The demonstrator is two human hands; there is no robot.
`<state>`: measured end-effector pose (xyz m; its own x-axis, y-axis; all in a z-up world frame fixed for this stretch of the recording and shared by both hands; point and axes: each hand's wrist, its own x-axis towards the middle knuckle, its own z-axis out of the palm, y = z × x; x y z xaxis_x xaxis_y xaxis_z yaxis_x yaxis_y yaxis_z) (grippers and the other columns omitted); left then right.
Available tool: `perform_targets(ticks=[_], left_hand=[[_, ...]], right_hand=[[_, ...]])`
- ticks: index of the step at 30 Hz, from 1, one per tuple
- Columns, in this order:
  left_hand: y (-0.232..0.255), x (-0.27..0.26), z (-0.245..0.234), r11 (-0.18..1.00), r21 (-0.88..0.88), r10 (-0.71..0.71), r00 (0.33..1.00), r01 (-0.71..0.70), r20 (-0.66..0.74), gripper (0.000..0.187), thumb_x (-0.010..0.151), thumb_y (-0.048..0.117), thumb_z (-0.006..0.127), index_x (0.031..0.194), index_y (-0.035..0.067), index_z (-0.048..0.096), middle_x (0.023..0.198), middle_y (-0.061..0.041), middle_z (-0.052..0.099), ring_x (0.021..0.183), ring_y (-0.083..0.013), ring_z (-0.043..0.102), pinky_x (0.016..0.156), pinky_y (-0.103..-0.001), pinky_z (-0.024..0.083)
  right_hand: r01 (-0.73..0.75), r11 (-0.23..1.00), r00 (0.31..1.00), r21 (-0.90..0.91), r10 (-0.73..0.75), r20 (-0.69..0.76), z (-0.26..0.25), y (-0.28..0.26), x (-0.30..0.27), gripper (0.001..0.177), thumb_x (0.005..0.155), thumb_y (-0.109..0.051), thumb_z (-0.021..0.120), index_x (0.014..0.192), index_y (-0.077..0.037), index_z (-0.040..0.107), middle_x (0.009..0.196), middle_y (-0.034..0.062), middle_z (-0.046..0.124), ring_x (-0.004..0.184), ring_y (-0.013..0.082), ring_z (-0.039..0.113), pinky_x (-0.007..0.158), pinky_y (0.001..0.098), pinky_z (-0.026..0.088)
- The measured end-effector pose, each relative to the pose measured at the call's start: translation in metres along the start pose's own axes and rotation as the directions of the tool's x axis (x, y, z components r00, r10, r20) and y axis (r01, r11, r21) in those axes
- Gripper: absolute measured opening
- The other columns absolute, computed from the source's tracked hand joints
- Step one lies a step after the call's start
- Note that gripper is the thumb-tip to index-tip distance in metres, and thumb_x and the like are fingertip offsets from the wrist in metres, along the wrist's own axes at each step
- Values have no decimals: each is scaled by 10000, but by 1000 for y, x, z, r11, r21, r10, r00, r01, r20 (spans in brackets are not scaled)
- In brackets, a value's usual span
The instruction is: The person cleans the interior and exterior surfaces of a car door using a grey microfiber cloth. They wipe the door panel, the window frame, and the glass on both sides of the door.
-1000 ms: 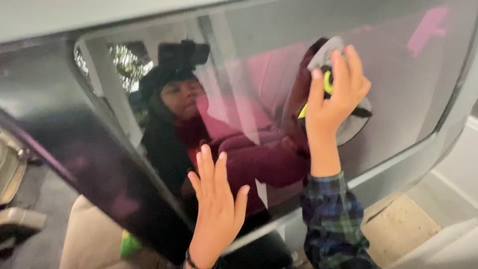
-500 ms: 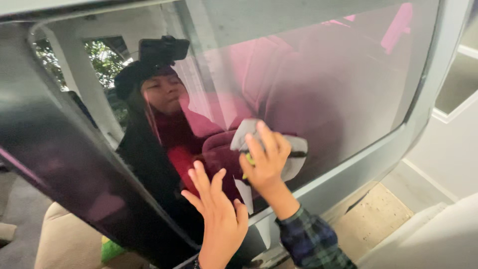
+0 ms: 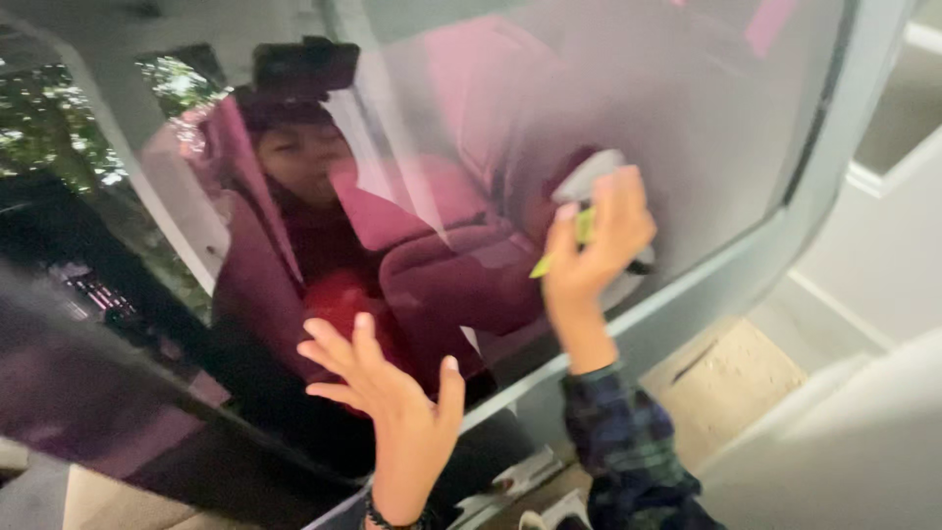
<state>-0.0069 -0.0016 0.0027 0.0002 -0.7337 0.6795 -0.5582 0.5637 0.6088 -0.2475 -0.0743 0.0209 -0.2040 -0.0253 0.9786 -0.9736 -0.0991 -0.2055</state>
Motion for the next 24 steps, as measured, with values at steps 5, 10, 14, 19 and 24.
perform_targets(ticks=[5,10,14,19,24], left_hand=[[-5,3,5,996,56,-73,997,74,-13,1078,835,346,756,1584,-24,76,1643,-380,-150,1509,-593,-215,1085,-832,-120],[-13,4,7,989,94,-114,994,113,-4,1119,829,388,770,1591,-31,66,1625,-396,-181,1490,-609,-232,1073,-843,-120],[-21,-2,4,982,161,-99,995,97,5,1095,836,394,773,1596,-20,103,1631,-385,-172,1494,-602,-230,1079,-837,-135],[-28,-13,24,981,184,-40,996,54,-77,1019,870,370,766,1607,-3,170,1662,-370,-129,1540,-568,-199,1138,-804,-145],[-44,-29,39,989,143,-14,992,32,-126,980,915,347,745,1619,-6,161,1689,-360,-87,1569,-533,-187,1169,-772,-169]], right_hand=[[141,979,986,146,-152,68,-12,-47,-62,482,844,-132,744,1296,-54,597,1449,238,524,1180,421,532,1062,523,411],[147,988,984,42,-151,94,-11,8,-91,457,795,-131,732,1220,-45,590,1403,246,554,1131,427,562,999,531,406],[-17,999,1000,35,18,-14,-19,68,-84,424,943,0,674,1345,18,540,1487,250,521,1335,469,534,1130,547,392],[-256,967,966,-6,255,-40,-15,65,-83,441,979,-14,678,1399,27,549,1517,265,514,1350,446,521,1145,527,392],[-119,987,992,104,115,45,-24,-1,-104,435,949,-54,692,1361,-22,556,1498,252,511,1363,445,515,1139,527,384]])
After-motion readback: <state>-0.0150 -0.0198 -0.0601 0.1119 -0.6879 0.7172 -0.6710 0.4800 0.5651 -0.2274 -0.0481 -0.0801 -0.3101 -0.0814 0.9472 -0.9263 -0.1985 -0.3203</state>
